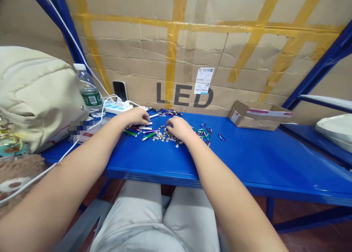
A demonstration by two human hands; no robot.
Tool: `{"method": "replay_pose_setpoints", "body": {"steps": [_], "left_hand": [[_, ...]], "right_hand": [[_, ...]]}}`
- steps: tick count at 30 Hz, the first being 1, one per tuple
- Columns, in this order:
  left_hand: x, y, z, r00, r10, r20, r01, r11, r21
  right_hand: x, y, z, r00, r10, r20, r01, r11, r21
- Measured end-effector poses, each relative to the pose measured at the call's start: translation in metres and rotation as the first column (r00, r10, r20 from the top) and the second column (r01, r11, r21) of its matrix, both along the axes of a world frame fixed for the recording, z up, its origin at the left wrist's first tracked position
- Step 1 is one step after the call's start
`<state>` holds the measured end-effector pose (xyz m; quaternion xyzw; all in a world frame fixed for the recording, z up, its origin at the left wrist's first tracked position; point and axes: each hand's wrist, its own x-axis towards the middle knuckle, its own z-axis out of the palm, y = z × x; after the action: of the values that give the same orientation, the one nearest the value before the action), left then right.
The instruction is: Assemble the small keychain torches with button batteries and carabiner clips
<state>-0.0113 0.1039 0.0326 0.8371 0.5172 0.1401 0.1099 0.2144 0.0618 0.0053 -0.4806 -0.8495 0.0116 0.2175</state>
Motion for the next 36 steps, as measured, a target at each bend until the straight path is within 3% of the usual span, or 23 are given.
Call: {"method": "replay_pose_setpoints", "body": {"steps": [7,11,15,20,25,36], "left_hand": [[0.005,0.007,-0.009,0.994,0.009,-0.11,-0.008,1.0,0.018],[0.011,0.001,-0.006,0.985,-0.007,-0.171,0.023,0.996,0.091],[0.022,-0.012,-0.001,0.992,-0.124,0.036,0.116,0.977,0.179],[0.039,-0.019,-0.008,0.947,-0.225,0.229,0.197,0.97,0.14],[0.046,-0.018,-0.016,0.923,-0.254,0.29,0.234,0.967,0.104],[0.046,-0.017,-0.018,0.918,-0.251,0.307,0.232,0.968,0.096]], "right_hand": [[-0.006,0.009,-0.006,0.994,-0.077,0.078,0.081,0.995,-0.05],[-0.004,0.008,-0.004,0.998,-0.068,0.001,0.068,0.996,-0.049],[-0.002,0.004,0.003,0.977,-0.029,-0.209,0.044,0.997,0.067],[0.0,0.0,0.009,0.946,0.08,-0.313,-0.021,0.982,0.189],[0.002,0.001,0.01,0.961,0.13,-0.245,-0.067,0.966,0.249],[0.006,0.001,0.009,0.995,0.097,0.01,-0.096,0.957,0.273]]}}
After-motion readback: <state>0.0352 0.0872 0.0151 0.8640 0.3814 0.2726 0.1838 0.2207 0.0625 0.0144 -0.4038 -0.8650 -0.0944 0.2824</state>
